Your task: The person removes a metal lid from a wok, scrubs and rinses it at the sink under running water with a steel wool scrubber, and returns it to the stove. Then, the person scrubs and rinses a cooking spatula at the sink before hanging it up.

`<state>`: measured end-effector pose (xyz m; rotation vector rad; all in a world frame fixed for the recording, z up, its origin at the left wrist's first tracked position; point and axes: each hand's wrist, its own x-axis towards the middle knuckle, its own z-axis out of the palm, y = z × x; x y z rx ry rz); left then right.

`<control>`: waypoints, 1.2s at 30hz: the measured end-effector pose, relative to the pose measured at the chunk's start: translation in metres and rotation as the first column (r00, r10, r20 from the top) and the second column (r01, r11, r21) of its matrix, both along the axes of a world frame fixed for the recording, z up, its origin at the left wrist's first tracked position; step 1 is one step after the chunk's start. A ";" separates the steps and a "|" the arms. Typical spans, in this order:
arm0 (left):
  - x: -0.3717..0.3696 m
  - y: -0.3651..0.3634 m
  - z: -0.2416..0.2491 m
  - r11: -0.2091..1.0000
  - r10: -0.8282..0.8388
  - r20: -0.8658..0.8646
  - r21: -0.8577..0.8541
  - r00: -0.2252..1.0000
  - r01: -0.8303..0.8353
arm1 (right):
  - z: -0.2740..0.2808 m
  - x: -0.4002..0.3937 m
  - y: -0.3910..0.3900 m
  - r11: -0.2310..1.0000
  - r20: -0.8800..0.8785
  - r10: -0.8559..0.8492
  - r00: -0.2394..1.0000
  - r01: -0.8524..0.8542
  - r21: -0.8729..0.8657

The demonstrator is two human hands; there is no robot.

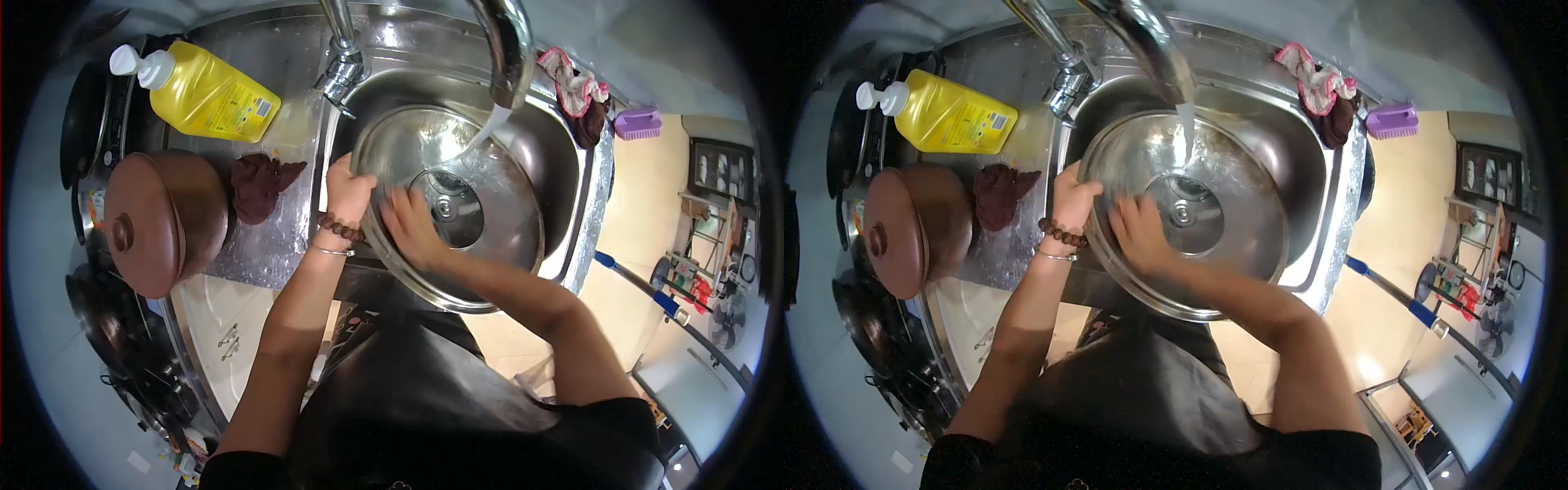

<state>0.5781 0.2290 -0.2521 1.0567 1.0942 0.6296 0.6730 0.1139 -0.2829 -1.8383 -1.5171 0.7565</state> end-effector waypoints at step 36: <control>0.005 -0.089 0.061 0.955 0.221 -0.102 0.226 0.970 -0.194 | -0.030 0.092 0.046 0.973 0.072 -0.215 0.974 0.206 0.107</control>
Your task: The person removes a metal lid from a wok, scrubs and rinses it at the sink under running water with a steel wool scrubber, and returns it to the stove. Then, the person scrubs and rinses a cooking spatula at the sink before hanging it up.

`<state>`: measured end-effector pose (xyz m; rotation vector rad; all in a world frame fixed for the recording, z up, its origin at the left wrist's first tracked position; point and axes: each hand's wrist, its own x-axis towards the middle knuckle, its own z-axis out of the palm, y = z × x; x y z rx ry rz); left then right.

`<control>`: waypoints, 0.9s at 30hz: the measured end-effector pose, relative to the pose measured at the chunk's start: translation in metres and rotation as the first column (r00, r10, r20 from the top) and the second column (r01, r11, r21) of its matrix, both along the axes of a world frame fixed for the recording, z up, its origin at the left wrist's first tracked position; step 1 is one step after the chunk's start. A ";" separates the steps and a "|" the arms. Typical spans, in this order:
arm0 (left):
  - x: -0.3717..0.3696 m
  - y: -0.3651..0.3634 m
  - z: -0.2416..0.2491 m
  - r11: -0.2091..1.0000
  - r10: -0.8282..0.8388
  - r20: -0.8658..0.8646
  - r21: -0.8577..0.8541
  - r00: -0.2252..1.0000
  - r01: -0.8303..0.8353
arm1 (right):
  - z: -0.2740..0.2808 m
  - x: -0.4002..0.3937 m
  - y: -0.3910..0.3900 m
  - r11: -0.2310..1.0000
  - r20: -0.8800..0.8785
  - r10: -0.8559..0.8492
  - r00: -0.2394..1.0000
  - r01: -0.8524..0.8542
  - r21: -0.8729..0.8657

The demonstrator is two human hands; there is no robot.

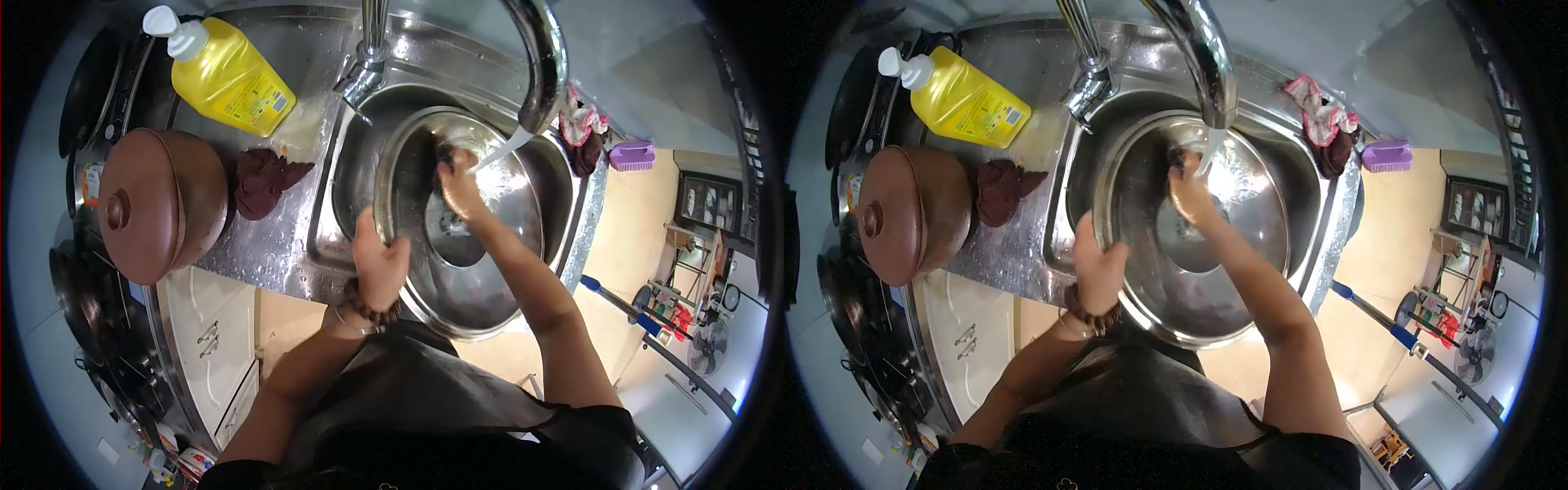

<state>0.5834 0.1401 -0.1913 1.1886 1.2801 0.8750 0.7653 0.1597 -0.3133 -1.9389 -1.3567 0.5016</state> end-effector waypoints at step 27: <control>0.060 0.130 -0.009 0.753 -0.373 -0.333 0.437 0.866 0.492 | 0.124 -0.002 0.027 0.891 0.530 0.205 0.823 -0.381 0.248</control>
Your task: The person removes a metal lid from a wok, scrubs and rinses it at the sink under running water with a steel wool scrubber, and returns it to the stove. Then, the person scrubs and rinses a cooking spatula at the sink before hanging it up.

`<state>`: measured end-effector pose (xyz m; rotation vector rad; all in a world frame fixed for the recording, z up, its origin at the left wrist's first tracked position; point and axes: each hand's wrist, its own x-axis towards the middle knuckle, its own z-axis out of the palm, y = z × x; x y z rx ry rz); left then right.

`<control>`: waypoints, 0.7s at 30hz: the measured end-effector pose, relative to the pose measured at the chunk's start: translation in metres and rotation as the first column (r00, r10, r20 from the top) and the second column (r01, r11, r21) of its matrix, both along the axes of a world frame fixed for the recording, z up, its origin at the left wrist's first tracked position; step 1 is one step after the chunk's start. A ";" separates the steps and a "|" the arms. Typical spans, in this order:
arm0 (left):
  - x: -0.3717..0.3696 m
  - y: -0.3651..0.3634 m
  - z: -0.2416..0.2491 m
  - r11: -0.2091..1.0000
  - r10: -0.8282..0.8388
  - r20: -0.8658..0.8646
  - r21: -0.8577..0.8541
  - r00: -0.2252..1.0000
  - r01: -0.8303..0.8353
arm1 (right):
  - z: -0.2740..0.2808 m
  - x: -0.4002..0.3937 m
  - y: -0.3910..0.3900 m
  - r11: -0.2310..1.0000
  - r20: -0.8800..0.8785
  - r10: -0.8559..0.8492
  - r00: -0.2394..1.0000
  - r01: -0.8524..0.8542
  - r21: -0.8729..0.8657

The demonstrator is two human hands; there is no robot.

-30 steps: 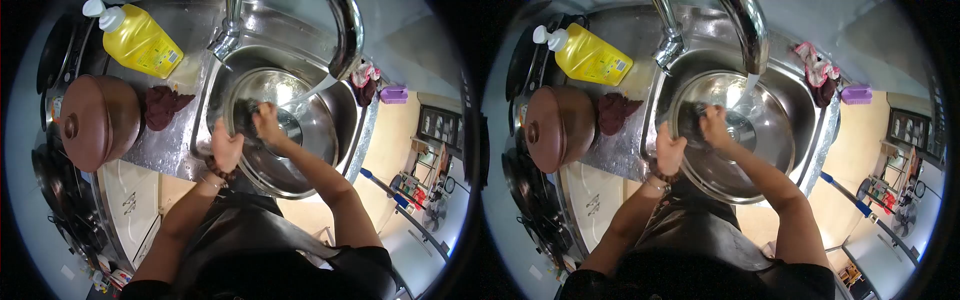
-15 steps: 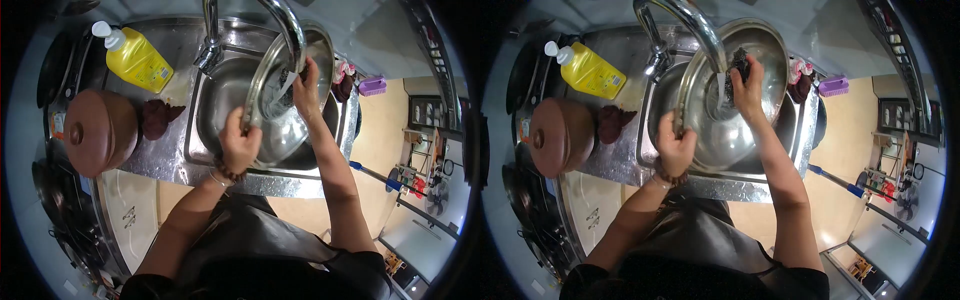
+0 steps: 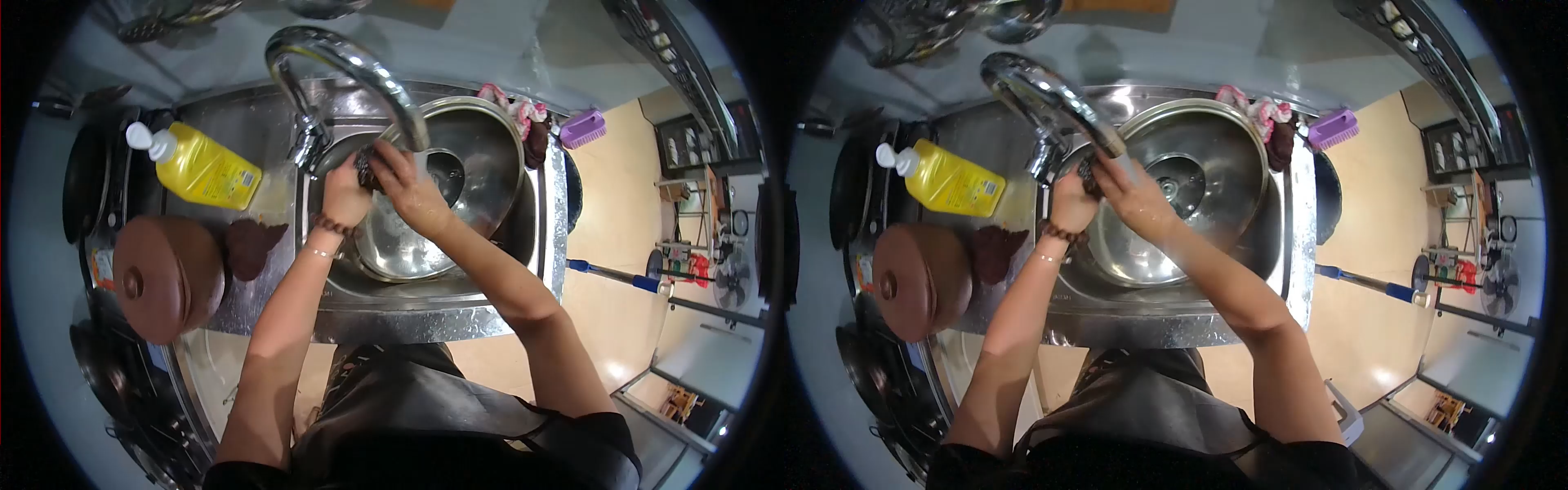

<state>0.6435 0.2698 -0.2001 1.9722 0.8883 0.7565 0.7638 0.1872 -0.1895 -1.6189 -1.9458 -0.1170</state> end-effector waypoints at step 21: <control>-0.029 -0.031 0.000 1.000 0.020 0.040 0.004 0.999 -0.020 | 0.045 0.032 0.016 0.981 -0.074 0.186 0.980 -0.181 0.071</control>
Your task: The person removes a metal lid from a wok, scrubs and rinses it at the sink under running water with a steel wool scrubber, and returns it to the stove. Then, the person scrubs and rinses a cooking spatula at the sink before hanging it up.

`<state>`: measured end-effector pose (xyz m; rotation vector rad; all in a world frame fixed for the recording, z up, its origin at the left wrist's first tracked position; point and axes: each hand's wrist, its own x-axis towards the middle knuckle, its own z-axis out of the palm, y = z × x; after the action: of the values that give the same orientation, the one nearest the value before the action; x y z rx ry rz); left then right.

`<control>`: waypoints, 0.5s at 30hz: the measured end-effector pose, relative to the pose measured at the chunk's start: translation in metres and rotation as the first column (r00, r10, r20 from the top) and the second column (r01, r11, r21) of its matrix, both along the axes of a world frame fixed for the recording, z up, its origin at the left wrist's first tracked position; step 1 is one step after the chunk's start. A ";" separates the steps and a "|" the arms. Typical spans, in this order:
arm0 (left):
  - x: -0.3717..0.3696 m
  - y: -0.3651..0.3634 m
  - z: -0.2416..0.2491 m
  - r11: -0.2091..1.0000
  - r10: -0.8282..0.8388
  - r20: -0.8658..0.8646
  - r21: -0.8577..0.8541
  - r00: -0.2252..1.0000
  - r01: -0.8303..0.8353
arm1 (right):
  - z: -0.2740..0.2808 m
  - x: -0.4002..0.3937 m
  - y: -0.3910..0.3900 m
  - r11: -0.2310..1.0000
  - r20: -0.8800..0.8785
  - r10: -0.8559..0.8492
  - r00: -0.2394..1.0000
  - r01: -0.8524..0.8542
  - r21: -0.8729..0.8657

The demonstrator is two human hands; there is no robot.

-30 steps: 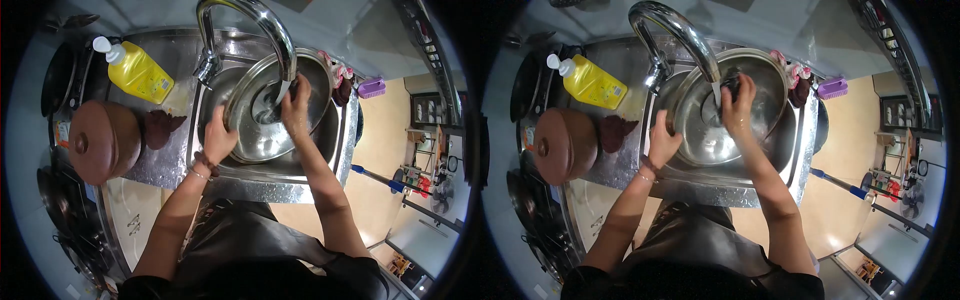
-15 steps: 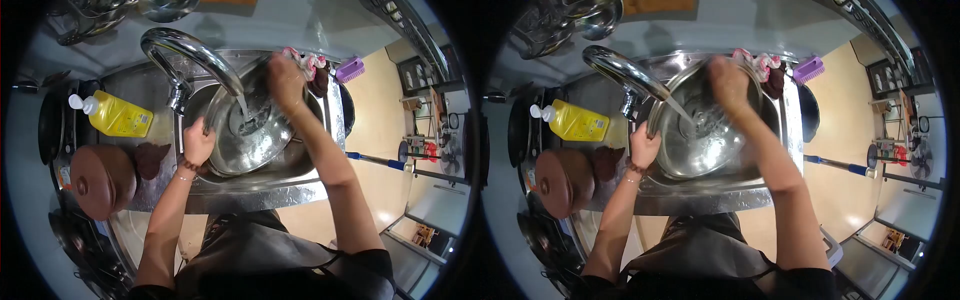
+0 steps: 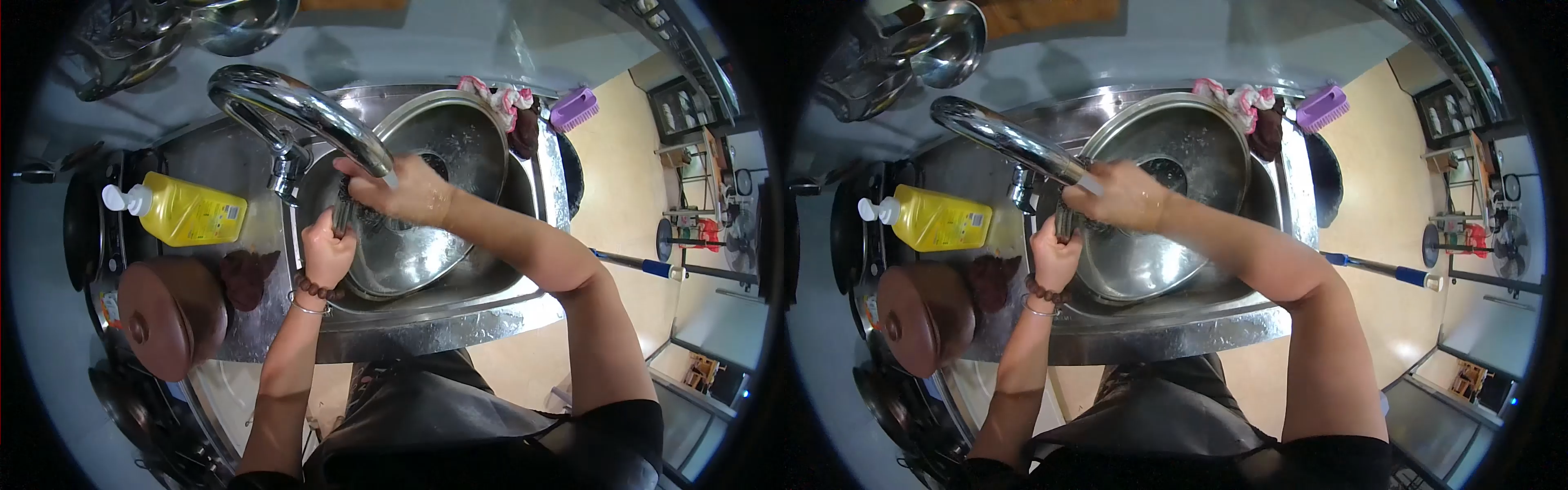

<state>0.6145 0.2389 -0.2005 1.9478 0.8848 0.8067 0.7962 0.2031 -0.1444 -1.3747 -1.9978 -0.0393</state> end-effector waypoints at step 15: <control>0.028 0.044 0.064 0.917 -0.384 -0.186 0.040 0.904 0.398 | 0.034 -0.008 -0.012 0.914 0.069 -0.302 0.951 0.309 -0.264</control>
<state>0.6429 0.2826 -0.1363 2.1941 0.5338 0.4430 0.7877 0.1913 -0.1108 -1.8648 -1.8401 0.0788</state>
